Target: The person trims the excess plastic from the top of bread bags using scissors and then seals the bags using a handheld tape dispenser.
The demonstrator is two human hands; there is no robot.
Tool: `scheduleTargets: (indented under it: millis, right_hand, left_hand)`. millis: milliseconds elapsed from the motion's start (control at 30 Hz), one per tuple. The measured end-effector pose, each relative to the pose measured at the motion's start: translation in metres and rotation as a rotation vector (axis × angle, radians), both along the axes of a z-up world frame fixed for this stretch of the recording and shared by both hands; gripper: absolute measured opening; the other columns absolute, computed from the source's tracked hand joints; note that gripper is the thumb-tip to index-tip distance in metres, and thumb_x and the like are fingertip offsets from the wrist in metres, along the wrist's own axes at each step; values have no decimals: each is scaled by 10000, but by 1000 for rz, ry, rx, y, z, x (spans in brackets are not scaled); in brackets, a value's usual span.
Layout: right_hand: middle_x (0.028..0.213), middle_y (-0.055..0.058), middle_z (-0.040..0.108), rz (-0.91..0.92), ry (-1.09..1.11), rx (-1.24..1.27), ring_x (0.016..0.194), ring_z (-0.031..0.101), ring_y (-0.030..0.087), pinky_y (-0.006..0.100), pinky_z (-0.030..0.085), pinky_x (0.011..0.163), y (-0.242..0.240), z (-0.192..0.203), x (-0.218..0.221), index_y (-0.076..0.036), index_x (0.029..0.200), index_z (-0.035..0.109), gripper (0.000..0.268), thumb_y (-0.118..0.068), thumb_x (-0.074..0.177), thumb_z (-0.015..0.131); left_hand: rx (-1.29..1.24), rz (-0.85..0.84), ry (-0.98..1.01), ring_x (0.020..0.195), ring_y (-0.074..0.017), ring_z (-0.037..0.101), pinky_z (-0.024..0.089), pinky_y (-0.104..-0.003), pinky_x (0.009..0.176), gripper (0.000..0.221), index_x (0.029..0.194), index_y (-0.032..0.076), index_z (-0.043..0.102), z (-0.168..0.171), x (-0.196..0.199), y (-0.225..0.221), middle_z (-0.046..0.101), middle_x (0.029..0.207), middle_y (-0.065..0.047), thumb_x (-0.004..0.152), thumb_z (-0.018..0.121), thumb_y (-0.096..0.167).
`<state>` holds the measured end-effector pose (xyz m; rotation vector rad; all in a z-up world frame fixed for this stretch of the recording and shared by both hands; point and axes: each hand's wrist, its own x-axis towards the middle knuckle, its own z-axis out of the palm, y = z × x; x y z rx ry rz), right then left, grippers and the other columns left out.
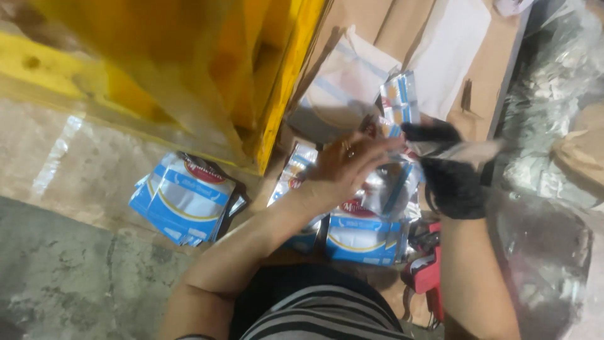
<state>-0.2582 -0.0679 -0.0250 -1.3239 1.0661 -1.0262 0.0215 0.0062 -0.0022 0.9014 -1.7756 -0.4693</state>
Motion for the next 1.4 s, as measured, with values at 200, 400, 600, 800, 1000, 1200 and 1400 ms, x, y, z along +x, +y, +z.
scheduleTargets:
  millis: [200,400,600,800,1000,1200,1400]
  right_hand:
    - [1084,120,657,-237,548,-241,988,656,216,348,528,892,51,5,-154,-24,1192,615,185,-139,1055,664]
    - [918,150,662,-509,1225,-577,839,647,243,348,504,782,150,59,-123,29,1051,659,153,-104,1122,689]
    - [1085,132,678,-541,857,-417,1017,660,247,357,544,917,219,74,-42,-41,1079,666,62,-76,1062,714]
    - [1221,122,671,-295,866,-320,1173,630,269,388,509,997,243,40,-19,-91,1229,695,263,-68,970,657]
    - [1219,73,649,-432,43,200,1109,598,168,313,474,930,242,-63,-31,-13,1316,630,290,-43,1028,642]
    - [1247,79,652,-248,299,39,1138,589,147,307,492,975,242,-61,-40,16,1349,583,320,-40,1035,615]
    - [1329,94,587,-142,-33,73,1199,581,174,330,501,985,227,-49,-37,-5,1428,500,458,-33,992,641]
  left_hand:
    - [305,-31,257,1219,-266,685,563,-368,1051,399,1502,149,508,13,31,13,654,1325,-99,1117,606,181]
    - [636,400,-308,1306,-496,476,384,-535,1099,659,1460,-56,424,-63,57,76,446,1461,-346,932,688,237]
    - [717,480,-392,1298,-486,489,422,-528,1062,709,1503,-56,398,-78,64,114,529,1385,-328,901,713,146]
    - [968,417,-247,1073,-369,647,500,-459,934,535,1244,26,625,-104,68,89,701,1105,-217,784,807,230]
    - [674,352,-50,882,-390,729,563,-480,778,391,1140,28,673,-150,74,64,747,974,-237,972,681,382]
    - [595,516,-287,806,-466,690,530,-548,714,235,1231,60,598,-19,64,65,705,833,-246,1079,568,238]
    - [136,394,-273,803,-374,739,576,-437,690,287,1366,57,548,30,66,96,748,994,-210,1079,551,71]
